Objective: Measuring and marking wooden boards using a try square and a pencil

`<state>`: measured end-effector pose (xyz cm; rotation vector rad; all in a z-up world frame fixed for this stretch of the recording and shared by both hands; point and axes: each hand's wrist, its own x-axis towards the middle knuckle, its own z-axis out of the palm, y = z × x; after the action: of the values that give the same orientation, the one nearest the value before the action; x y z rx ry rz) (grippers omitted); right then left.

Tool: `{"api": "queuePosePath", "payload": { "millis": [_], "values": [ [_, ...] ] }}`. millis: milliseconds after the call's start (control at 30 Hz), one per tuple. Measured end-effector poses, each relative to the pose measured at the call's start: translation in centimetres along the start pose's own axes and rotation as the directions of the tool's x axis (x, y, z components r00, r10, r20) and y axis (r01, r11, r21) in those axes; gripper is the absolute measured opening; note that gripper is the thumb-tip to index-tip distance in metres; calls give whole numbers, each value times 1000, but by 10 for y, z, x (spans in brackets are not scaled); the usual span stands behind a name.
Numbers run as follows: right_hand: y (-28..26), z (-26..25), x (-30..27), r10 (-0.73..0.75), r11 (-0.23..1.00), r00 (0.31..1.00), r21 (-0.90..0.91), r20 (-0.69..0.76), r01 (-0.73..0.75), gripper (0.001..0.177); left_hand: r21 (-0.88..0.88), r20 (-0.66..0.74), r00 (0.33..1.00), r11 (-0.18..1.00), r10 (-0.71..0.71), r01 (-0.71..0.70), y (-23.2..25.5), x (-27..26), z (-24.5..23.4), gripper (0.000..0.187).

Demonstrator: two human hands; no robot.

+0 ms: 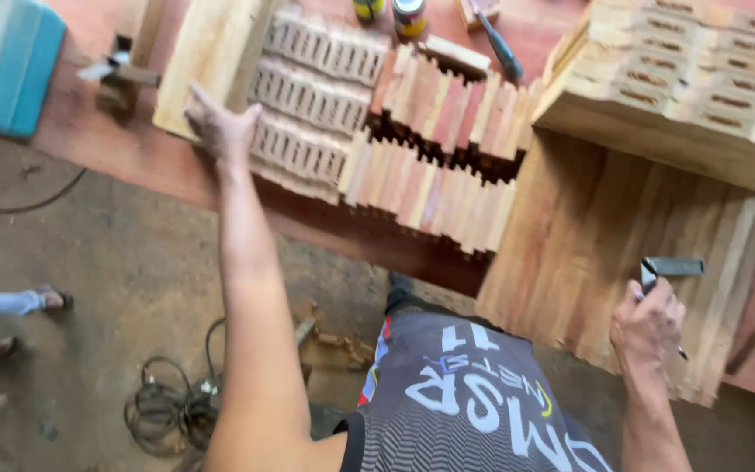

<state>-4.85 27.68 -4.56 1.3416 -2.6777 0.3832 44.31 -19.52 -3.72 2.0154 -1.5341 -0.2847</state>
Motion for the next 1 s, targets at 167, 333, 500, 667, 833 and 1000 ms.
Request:
{"api": "queuePosePath", "payload": {
  "millis": [167, 333, 500, 667, 833, 1000],
  "values": [
    [-7, 19, -15, -76, 958, 996, -279, -40, 62, 28, 358, 387, 912, 934, -138, -10, -69, 76, -34, 143],
    [-4, 23, -23, 17, 941, 999, -337, 40, -3, 29, 390, 580, 779, 921, -236, -12, -44, 92, -58, 141],
    [0, 28, -30, -31, 912, 999, -410, 11, 33, 23, 415, 631, 719, 910, -291, 4, -35, 90, -63, 139],
    [-1, 36, -24, 110, 952, 992, -292, 56, -90, 27, 197, 410, 911, 971, 42, -133, -46, 82, -55, 123],
    [-16, 10, -20, 134, 978, 991, -165, 16, -129, 27, -285, 531, 843, 955, 82, 86, 11, 27, -113, 90],
    [3, 5, -37, 181, 981, 961, -32, -210, -191, 24, -419, 669, 713, 899, 210, 128, 51, -70, -158, 89]
  ]
}}
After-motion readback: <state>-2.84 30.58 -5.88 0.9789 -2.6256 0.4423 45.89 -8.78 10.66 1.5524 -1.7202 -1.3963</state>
